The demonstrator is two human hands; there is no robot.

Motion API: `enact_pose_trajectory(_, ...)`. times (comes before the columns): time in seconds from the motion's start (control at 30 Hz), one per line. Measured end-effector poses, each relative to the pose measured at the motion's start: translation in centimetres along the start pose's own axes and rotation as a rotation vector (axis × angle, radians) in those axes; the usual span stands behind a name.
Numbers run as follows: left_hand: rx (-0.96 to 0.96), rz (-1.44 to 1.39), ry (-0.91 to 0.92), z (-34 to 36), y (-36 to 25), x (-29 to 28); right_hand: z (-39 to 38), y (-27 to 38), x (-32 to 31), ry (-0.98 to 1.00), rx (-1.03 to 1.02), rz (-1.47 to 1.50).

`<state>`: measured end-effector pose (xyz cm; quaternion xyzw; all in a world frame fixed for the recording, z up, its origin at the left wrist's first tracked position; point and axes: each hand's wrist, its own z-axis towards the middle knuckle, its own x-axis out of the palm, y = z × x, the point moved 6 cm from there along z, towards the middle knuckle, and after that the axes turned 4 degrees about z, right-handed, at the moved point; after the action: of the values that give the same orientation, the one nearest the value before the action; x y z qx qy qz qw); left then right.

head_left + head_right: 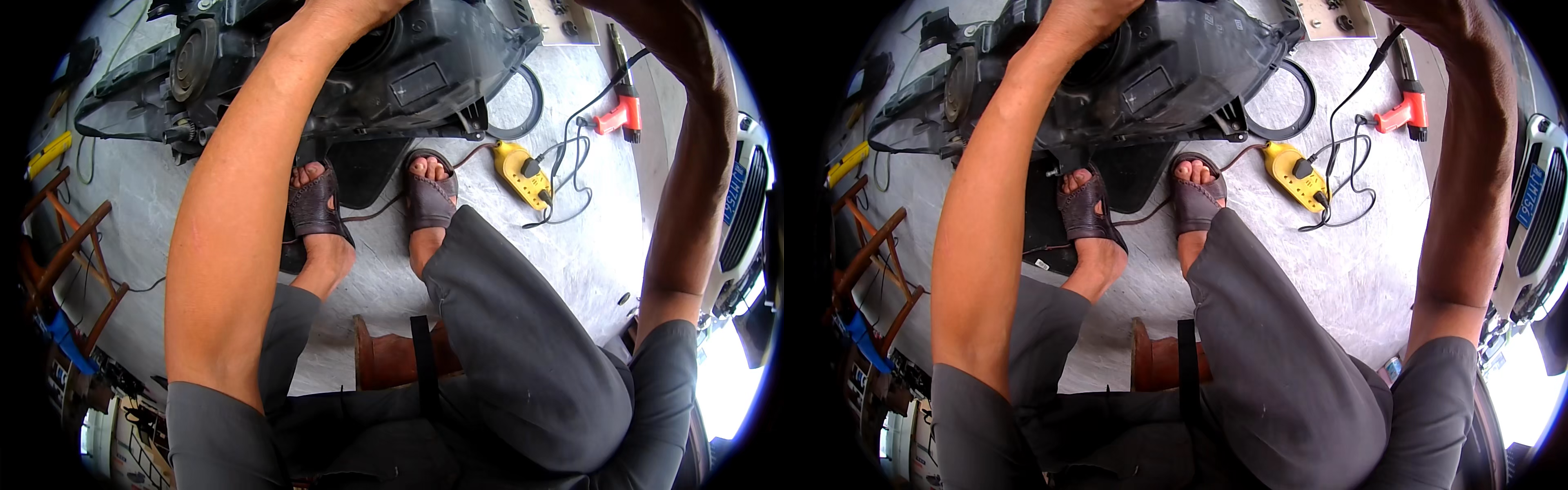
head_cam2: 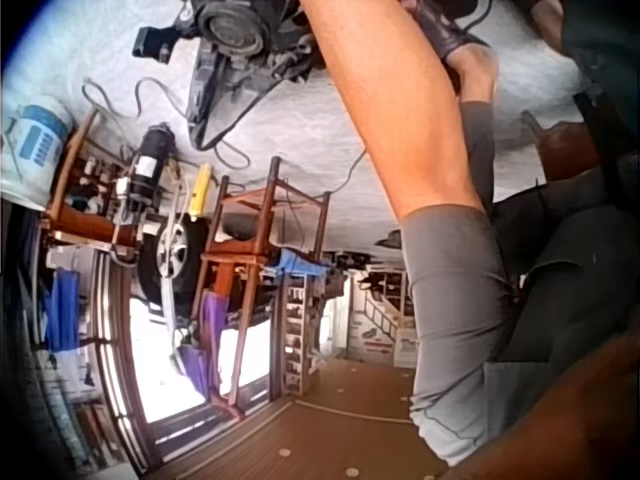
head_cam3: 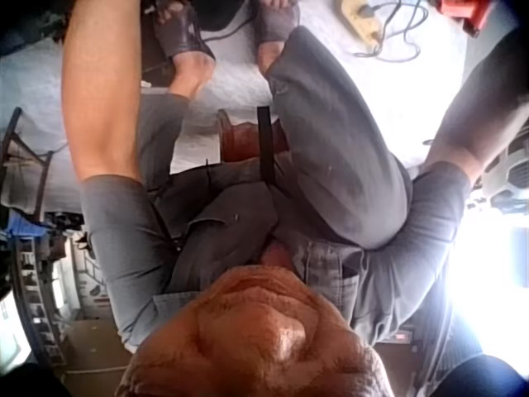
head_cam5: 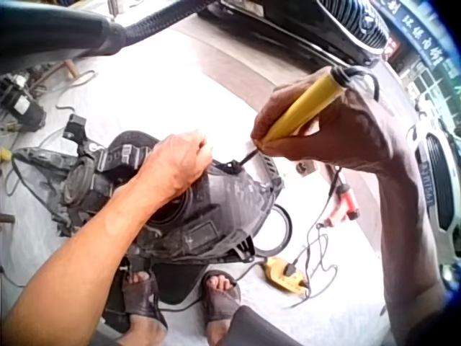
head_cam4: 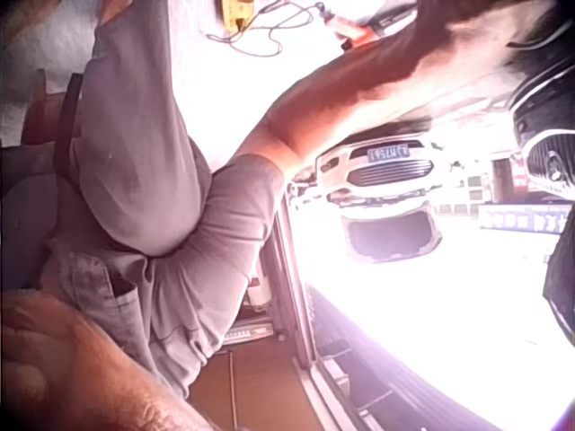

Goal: The person uses a yellow soldering iron to apply heat to the edges and seams of a black plastic car headlight assembly. They hold the assembly with one hand and carefully move the soldering iron along the perimeter, occasionally repositioning the object to access different areas.

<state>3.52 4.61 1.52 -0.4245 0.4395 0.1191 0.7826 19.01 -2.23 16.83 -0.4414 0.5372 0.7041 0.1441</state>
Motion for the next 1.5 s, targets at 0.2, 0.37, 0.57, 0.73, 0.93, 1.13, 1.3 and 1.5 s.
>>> enact_pose_trajectory(0.2,-0.025,-0.006,0.001,-0.4,-0.3,0.0,0.2,-0.6,0.3,0.008,-0.012,-0.01)
enact_pose_trajectory(0.37,0.034,-0.025,-0.03,-0.2,-0.6,0.1,0.4,-1.8,0.4,0.049,-0.085,0.028)
enact_pose_trajectory(0.57,0.098,0.001,-0.064,-0.5,-0.3,0.1,0.7,-1.8,0.5,0.047,-0.135,-0.035)
enact_pose_trajectory(0.73,0.046,-0.009,-0.026,-0.4,-0.4,0.0,1.1,-1.6,0.5,0.063,-0.112,-0.028)
enact_pose_trajectory(0.93,0.067,-0.031,-0.034,-0.1,-0.8,0.6,0.9,-2.6,0.2,0.078,-0.137,-0.037)
enact_pose_trajectory(1.13,0.079,0.003,-0.05,-0.7,-0.4,-0.3,1.3,0.3,0.6,0.036,-0.165,-0.05)
enact_pose_trajectory(1.3,0.078,-0.008,-0.052,-0.5,-0.8,-0.1,1.6,0.0,0.7,0.07,-0.128,-0.042)
enact_pose_trajectory(1.5,0.05,-0.005,-0.05,-0.3,-0.7,0.1,2.5,-0.4,0.3,0.118,-0.037,-0.064)
